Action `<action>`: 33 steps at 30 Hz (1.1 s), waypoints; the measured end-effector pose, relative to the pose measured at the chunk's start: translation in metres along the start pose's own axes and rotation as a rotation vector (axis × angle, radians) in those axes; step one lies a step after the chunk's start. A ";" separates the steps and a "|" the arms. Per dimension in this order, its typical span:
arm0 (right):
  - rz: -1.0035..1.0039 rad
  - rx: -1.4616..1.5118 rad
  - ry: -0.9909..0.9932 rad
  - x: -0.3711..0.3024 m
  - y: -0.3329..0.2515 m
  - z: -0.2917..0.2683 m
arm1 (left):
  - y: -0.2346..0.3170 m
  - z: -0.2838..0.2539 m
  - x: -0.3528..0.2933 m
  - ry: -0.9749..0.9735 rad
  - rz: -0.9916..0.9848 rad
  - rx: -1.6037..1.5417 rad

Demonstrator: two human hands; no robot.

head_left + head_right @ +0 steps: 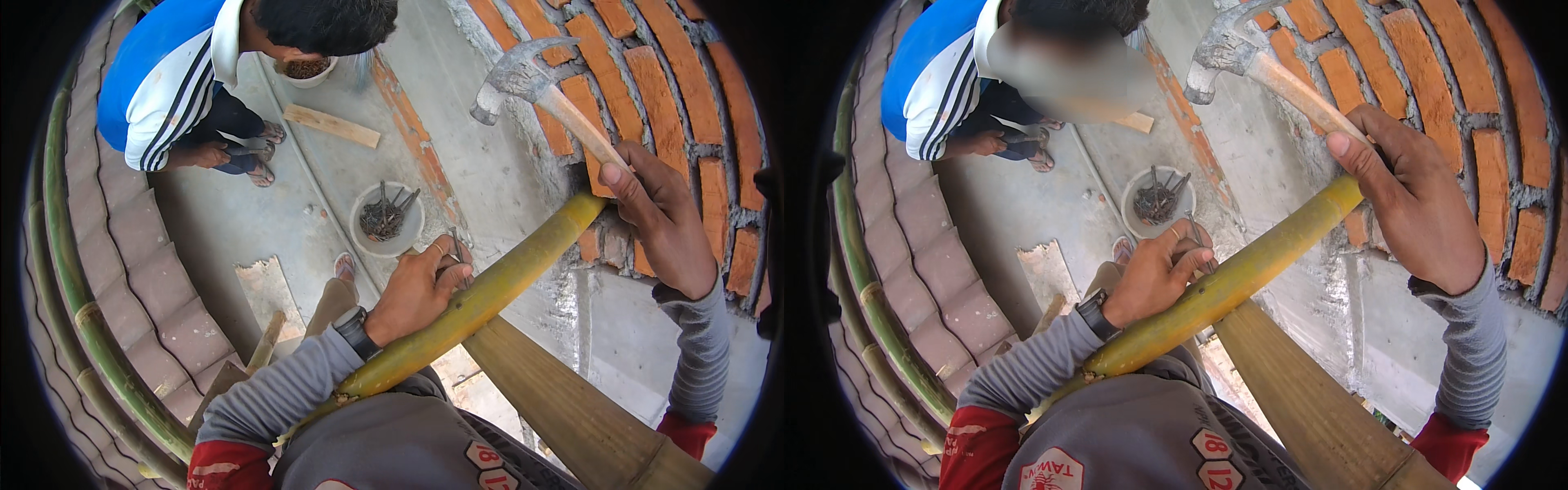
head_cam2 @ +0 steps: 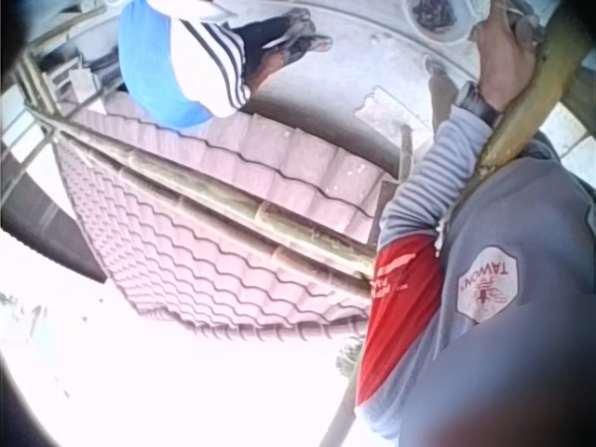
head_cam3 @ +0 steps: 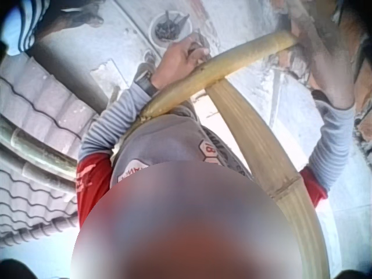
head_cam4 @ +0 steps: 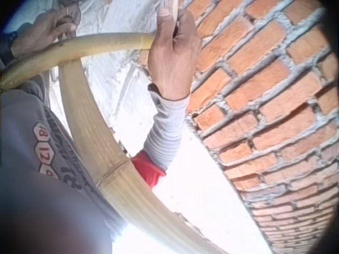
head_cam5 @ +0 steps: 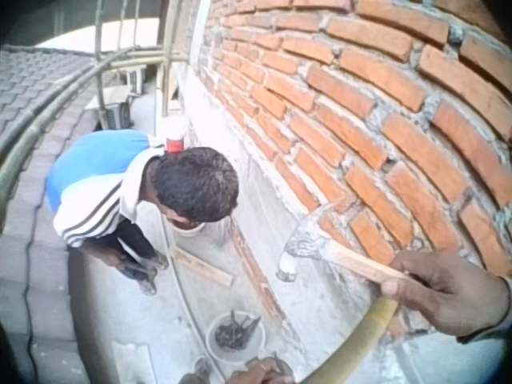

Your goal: The person secures bamboo poles to a brick wall using metal wire. They hammer nails into the wall, cut wire, wrap it around the poles, and twist it tight with pliers. Another worker assists by holding the poles and hammering nearby.

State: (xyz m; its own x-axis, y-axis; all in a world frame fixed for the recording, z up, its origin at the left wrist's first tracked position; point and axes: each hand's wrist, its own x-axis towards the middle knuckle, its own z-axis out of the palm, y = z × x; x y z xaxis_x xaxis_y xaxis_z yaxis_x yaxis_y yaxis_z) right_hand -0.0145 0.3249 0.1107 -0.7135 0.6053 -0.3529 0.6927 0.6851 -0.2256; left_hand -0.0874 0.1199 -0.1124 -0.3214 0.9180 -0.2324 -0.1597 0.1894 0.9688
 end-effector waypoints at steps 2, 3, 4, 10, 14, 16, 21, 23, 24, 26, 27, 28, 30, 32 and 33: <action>-0.083 -0.006 -0.034 0.006 -0.004 0.014 | 0.001 0.000 0.000 -0.009 0.003 0.003; -0.112 -0.076 -0.151 0.010 -0.008 0.020 | 0.002 0.000 0.000 -0.018 -0.017 0.012; -0.074 -0.126 -0.227 0.013 -0.011 0.020 | 0.002 0.000 0.000 -0.005 0.039 -0.001; -0.034 -0.071 0.234 0.034 -0.025 -0.006 | -0.001 -0.001 0.000 -0.021 0.041 -0.001; -0.027 0.063 0.077 0.030 -0.017 0.002 | -0.004 0.001 0.000 -0.034 -0.016 -0.057; -0.305 -0.455 -0.377 0.025 -0.013 0.011 | -0.005 0.001 0.001 -0.017 0.009 -0.042; -0.034 -0.109 0.009 0.042 -0.020 -0.009 | -0.006 0.001 -0.001 -0.016 0.020 -0.013; 0.028 0.031 0.113 0.038 -0.031 -0.007 | -0.006 0.001 -0.002 -0.027 0.020 -0.003; -0.004 -0.023 -0.002 0.036 -0.034 -0.004 | -0.006 0.000 -0.001 -0.031 0.028 0.003; -0.177 -0.389 -0.429 0.027 -0.037 0.006 | -0.005 0.001 -0.001 -0.021 0.038 0.020; -0.187 -0.384 -0.433 0.028 -0.040 0.004 | -0.005 0.000 -0.002 -0.016 0.038 0.030; -0.189 -0.367 -0.349 0.029 -0.041 0.004 | -0.004 -0.001 0.000 -0.017 0.057 0.033; -0.097 -0.417 -0.273 0.041 -0.045 -0.017 | -0.004 0.000 -0.001 -0.019 0.072 0.004; -0.019 -0.133 0.053 0.044 -0.043 -0.013 | -0.005 -0.001 -0.001 -0.026 0.062 -0.008; 0.050 0.065 0.164 0.043 -0.042 -0.003 | -0.005 -0.001 -0.001 -0.026 0.059 -0.007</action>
State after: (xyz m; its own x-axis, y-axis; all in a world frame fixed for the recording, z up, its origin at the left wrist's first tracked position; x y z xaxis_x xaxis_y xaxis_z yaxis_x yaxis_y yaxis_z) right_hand -0.0749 0.3237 0.1080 -0.6816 0.6999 -0.2134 0.7296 0.6278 -0.2711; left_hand -0.0871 0.1179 -0.1170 -0.3066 0.9361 -0.1726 -0.1474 0.1325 0.9802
